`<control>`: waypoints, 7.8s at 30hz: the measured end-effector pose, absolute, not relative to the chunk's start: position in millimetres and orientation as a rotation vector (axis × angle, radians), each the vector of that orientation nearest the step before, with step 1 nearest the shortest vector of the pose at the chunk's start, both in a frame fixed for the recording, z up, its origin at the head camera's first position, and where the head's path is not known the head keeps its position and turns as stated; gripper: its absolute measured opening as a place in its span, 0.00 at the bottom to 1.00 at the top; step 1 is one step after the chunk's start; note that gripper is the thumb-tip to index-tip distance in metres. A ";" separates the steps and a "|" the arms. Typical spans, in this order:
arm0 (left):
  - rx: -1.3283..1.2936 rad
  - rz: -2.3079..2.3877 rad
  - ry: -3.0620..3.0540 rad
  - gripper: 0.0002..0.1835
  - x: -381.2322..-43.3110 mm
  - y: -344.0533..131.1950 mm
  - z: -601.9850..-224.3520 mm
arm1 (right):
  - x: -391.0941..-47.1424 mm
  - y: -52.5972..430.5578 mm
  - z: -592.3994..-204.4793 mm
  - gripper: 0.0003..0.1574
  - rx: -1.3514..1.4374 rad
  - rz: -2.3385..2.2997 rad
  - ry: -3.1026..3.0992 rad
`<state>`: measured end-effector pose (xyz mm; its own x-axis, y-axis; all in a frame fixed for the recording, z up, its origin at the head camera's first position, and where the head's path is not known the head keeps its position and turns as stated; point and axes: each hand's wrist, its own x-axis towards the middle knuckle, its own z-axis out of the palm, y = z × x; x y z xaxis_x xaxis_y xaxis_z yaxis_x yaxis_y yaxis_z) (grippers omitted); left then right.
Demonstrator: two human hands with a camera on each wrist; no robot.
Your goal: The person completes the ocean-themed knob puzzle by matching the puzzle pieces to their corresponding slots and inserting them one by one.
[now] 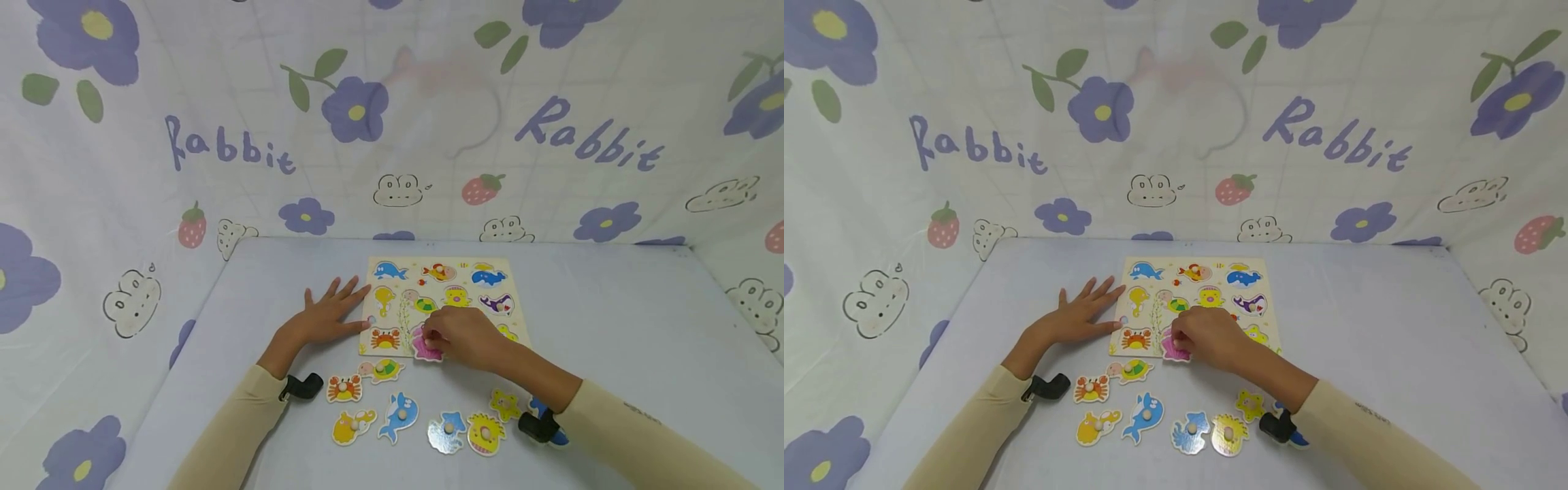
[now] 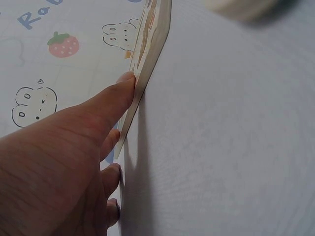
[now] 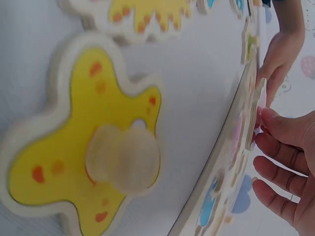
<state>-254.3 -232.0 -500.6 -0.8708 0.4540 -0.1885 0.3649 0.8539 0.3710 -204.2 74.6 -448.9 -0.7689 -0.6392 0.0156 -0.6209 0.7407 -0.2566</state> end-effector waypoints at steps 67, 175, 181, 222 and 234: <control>0.598 0.462 2.761 0.44 -255.8 -231.9 -498.8 | -192.3 129.4 -424.6 0.19 -0.923 -0.431 2.938; 0.597 0.479 2.761 0.44 -252.2 -227.9 -496.4 | -245.6 204.1 -438.7 0.05 -0.659 -0.561 3.036; 0.615 0.485 2.776 0.44 -253.4 -228.8 -492.7 | -272.3 194.3 -438.0 0.05 -0.660 -0.543 3.025; 0.613 0.454 2.772 0.45 -256.1 -229.5 -502.6 | -333.4 173.1 -465.2 0.05 -0.452 -0.506 2.965; 0.621 0.474 2.772 0.44 -253.1 -228.4 -498.7 | -333.6 173.2 -466.9 0.05 -0.478 -0.492 2.953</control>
